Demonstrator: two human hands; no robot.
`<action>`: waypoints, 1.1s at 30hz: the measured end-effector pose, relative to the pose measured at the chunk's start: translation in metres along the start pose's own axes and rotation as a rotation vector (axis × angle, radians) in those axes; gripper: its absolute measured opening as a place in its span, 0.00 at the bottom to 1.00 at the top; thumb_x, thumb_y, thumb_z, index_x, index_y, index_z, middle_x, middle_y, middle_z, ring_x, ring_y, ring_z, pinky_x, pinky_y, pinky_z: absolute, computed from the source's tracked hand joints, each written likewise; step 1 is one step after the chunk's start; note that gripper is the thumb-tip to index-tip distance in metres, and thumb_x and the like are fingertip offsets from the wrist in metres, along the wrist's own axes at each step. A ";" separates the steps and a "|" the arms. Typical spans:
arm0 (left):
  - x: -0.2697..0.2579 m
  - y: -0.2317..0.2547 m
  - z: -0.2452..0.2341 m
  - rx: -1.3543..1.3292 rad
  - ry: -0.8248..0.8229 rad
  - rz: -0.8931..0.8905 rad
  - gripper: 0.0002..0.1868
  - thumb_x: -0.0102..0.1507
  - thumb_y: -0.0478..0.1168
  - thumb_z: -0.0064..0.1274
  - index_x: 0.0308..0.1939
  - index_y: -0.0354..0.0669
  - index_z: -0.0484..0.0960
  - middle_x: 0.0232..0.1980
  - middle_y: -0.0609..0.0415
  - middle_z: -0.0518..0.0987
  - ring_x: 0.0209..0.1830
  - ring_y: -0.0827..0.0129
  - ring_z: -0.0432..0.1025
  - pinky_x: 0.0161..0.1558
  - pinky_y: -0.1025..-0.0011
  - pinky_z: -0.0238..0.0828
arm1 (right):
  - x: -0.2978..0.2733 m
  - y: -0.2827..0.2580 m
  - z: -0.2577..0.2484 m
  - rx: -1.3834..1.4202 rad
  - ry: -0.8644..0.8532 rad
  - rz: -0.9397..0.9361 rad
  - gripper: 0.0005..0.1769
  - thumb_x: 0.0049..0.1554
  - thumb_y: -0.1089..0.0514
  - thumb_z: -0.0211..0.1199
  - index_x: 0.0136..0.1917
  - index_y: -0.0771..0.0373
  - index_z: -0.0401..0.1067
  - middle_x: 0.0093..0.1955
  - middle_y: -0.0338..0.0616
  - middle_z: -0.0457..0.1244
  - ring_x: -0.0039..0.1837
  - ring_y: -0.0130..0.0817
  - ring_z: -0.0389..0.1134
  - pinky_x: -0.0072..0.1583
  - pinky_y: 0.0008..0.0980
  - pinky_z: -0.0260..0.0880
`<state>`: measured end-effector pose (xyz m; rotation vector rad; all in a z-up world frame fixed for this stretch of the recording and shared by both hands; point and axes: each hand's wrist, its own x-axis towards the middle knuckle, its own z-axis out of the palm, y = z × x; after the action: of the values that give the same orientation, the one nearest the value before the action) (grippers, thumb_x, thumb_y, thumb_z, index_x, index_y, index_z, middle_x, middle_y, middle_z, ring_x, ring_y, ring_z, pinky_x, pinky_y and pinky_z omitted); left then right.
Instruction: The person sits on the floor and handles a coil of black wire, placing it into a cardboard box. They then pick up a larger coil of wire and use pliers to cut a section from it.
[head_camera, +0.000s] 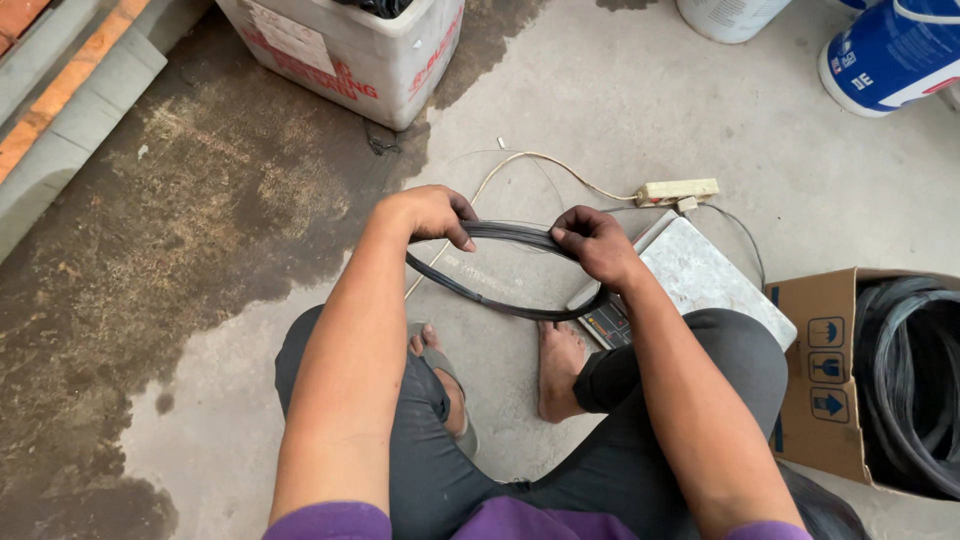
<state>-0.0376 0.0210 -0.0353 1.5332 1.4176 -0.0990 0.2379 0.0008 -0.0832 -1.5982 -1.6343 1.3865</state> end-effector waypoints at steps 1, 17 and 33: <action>-0.001 0.002 -0.002 -0.005 0.001 0.000 0.30 0.39 0.51 0.64 0.45 0.57 0.79 0.44 0.57 0.78 0.49 0.64 0.70 0.50 0.68 0.65 | -0.002 -0.006 0.000 -0.004 -0.003 0.000 0.06 0.50 0.56 0.63 0.42 0.56 0.73 0.34 0.39 0.62 0.40 0.28 0.62 0.44 0.26 0.61; -0.012 0.021 -0.001 -0.010 0.051 0.109 0.19 0.44 0.44 0.60 0.39 0.57 0.79 0.36 0.59 0.78 0.40 0.69 0.72 0.43 0.72 0.67 | -0.025 -0.064 0.004 -0.721 -0.277 0.151 0.17 0.34 0.54 0.62 0.41 0.53 0.72 0.36 0.46 0.66 0.46 0.45 0.67 0.47 0.39 0.65; -0.012 -0.006 -0.013 -0.018 -0.069 0.014 0.17 0.40 0.43 0.63 0.34 0.54 0.82 0.36 0.56 0.80 0.43 0.63 0.72 0.46 0.71 0.66 | -0.013 -0.033 -0.025 -0.236 -0.089 -0.090 0.07 0.35 0.63 0.58 0.32 0.59 0.71 0.25 0.36 0.54 0.34 0.27 0.57 0.39 0.26 0.57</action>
<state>-0.0536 0.0204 -0.0246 1.5109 1.3499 -0.1294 0.2469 0.0032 -0.0406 -1.5870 -1.9594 1.2737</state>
